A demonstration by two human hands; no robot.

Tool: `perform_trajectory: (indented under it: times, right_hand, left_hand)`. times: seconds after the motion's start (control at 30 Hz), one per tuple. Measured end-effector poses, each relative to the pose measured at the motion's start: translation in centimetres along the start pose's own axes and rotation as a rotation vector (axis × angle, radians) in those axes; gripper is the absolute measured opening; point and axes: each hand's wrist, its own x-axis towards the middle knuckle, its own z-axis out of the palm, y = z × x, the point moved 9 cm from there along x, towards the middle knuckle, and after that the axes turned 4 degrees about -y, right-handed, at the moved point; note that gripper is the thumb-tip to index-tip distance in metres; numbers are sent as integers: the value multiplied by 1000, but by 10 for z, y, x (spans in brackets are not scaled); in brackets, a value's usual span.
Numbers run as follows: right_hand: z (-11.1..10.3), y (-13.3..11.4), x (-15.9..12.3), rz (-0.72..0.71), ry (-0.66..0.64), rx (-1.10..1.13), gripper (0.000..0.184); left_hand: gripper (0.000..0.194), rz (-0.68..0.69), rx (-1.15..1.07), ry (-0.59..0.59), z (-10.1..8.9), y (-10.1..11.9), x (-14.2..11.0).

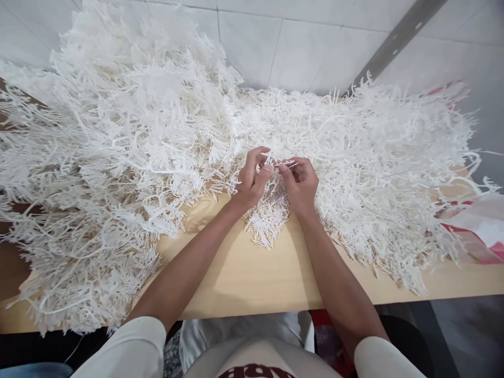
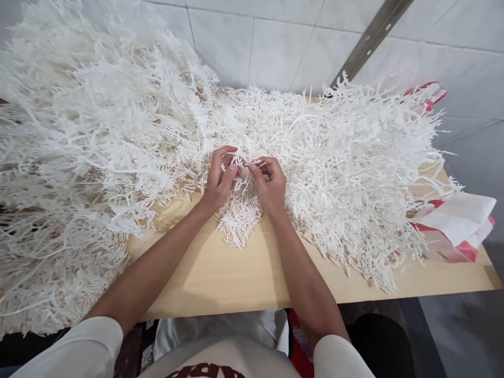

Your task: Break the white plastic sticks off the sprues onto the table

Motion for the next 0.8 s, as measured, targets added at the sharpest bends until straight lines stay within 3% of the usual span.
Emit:
perform_trajectory:
  times: [0.2,0.33,0.53,0.63,0.8]
  right_hand:
    - [-11,-2,0,-17,118,24,21]
    - [-8,-21,-2,-149,62,-154,25]
    - [12,-43,-5,-322,-164,-326,30]
    - [11,-44,-6,-345,-120,-346,23]
    - [2,-39,-6,-313,-14,-297,9]
  left_hand:
    - [33,78,24,176,-12,-2,-7]
    - [36,107,-60,139,-9,-1,-5]
    - [45,136,-10,69,-1,9,-2]
    - [49,142,56,45,2,13,-2]
    - [44,21,117,-2,7,8,-2]
